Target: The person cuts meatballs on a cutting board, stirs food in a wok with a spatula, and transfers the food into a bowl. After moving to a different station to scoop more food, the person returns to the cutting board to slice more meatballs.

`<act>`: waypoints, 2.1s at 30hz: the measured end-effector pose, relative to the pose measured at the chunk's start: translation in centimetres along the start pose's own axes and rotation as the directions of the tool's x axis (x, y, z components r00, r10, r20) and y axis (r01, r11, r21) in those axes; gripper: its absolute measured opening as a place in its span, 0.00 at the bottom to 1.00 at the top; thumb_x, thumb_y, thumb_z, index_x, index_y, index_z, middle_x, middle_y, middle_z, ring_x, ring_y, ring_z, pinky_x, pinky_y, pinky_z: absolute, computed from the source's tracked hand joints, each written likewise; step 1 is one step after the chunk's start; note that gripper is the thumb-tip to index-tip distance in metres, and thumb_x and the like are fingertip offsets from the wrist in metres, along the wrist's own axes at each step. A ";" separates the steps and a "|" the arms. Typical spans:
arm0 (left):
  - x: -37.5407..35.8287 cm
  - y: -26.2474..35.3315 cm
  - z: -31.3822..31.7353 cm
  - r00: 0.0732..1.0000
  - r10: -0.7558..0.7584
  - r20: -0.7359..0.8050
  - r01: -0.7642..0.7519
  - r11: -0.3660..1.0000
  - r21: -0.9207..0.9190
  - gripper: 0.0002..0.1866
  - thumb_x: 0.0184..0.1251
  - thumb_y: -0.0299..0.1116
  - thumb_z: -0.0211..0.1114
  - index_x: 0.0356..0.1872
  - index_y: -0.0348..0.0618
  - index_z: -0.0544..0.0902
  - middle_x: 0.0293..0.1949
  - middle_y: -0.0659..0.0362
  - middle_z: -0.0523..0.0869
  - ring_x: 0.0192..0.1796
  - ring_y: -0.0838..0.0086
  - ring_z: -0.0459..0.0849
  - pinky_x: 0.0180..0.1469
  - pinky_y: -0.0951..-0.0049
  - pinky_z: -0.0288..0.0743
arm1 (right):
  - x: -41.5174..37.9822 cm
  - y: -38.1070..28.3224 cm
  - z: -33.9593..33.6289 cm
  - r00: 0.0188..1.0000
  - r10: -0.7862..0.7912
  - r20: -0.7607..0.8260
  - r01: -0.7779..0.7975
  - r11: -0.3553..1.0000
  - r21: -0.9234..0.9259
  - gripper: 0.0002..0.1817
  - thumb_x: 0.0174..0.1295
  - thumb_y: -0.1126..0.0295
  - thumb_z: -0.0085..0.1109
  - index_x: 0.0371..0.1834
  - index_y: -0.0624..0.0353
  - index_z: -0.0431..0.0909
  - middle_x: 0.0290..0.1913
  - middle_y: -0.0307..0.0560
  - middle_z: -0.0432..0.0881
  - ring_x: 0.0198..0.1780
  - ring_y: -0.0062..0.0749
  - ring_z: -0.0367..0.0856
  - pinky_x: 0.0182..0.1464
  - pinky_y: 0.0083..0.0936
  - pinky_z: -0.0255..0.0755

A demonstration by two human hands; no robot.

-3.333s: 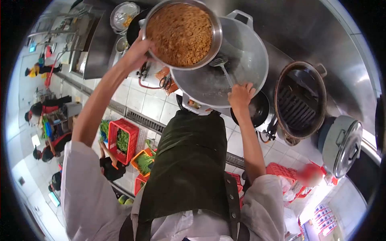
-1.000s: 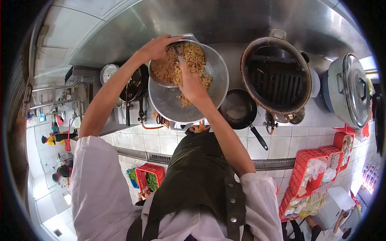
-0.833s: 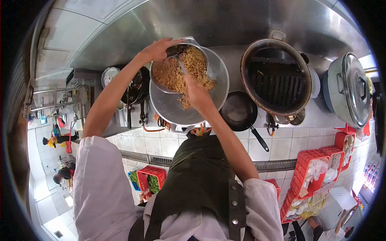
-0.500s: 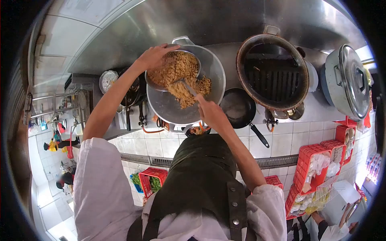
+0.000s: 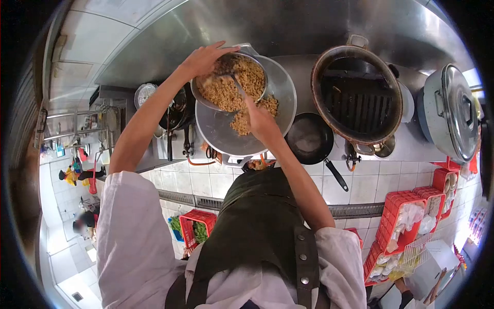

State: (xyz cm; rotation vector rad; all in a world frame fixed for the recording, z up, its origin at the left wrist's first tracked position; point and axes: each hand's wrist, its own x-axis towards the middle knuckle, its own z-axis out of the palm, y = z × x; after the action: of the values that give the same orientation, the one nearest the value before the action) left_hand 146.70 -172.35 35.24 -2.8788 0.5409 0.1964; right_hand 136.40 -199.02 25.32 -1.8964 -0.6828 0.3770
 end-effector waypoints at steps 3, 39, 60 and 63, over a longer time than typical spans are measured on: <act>0.6 0.2 0.5 0.999 0.040 0.030 -0.042 0.997 0.066 0.53 0.55 0.18 0.65 0.77 0.84 0.56 0.72 0.46 0.70 0.57 0.46 0.84 0.55 0.51 0.84 | -2.9 1.8 0.8 0.997 0.044 0.058 -0.044 0.999 -0.002 0.18 0.62 0.79 0.55 0.54 0.59 0.64 0.24 0.60 0.78 0.30 0.59 0.82 0.33 0.51 0.72; -1.9 0.6 -0.2 0.983 -0.182 0.022 0.182 0.983 0.004 0.55 0.56 0.16 0.62 0.78 0.84 0.50 0.65 0.42 0.75 0.54 0.41 0.84 0.54 0.49 0.85 | -2.8 -0.3 -1.4 0.986 0.135 -0.095 -0.127 0.988 0.085 0.17 0.73 0.72 0.48 0.63 0.52 0.63 0.31 0.68 0.80 0.35 0.69 0.81 0.38 0.53 0.73; -2.1 2.7 0.9 0.999 -0.007 0.048 0.005 1.000 0.030 0.50 0.56 0.17 0.60 0.76 0.84 0.60 0.68 0.49 0.75 0.54 0.46 0.85 0.53 0.51 0.84 | -4.8 1.3 -0.9 0.970 0.231 0.069 -0.226 0.972 -0.067 0.21 0.68 0.72 0.49 0.64 0.53 0.64 0.37 0.70 0.82 0.42 0.70 0.82 0.46 0.60 0.75; -3.3 3.1 0.8 1.000 -0.005 0.021 0.005 1.000 -0.016 0.50 0.56 0.17 0.59 0.76 0.84 0.60 0.68 0.49 0.75 0.50 0.46 0.87 0.48 0.52 0.86 | -5.7 1.4 -1.1 0.973 0.203 0.110 -0.198 0.979 -0.057 0.19 0.68 0.72 0.49 0.62 0.55 0.65 0.35 0.69 0.82 0.41 0.69 0.83 0.44 0.60 0.74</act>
State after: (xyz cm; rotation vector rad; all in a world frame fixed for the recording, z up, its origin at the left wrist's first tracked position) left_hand 142.42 -173.81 34.49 -2.8904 0.5305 0.2305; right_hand 132.85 -203.72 24.24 -2.0056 -0.5805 0.6084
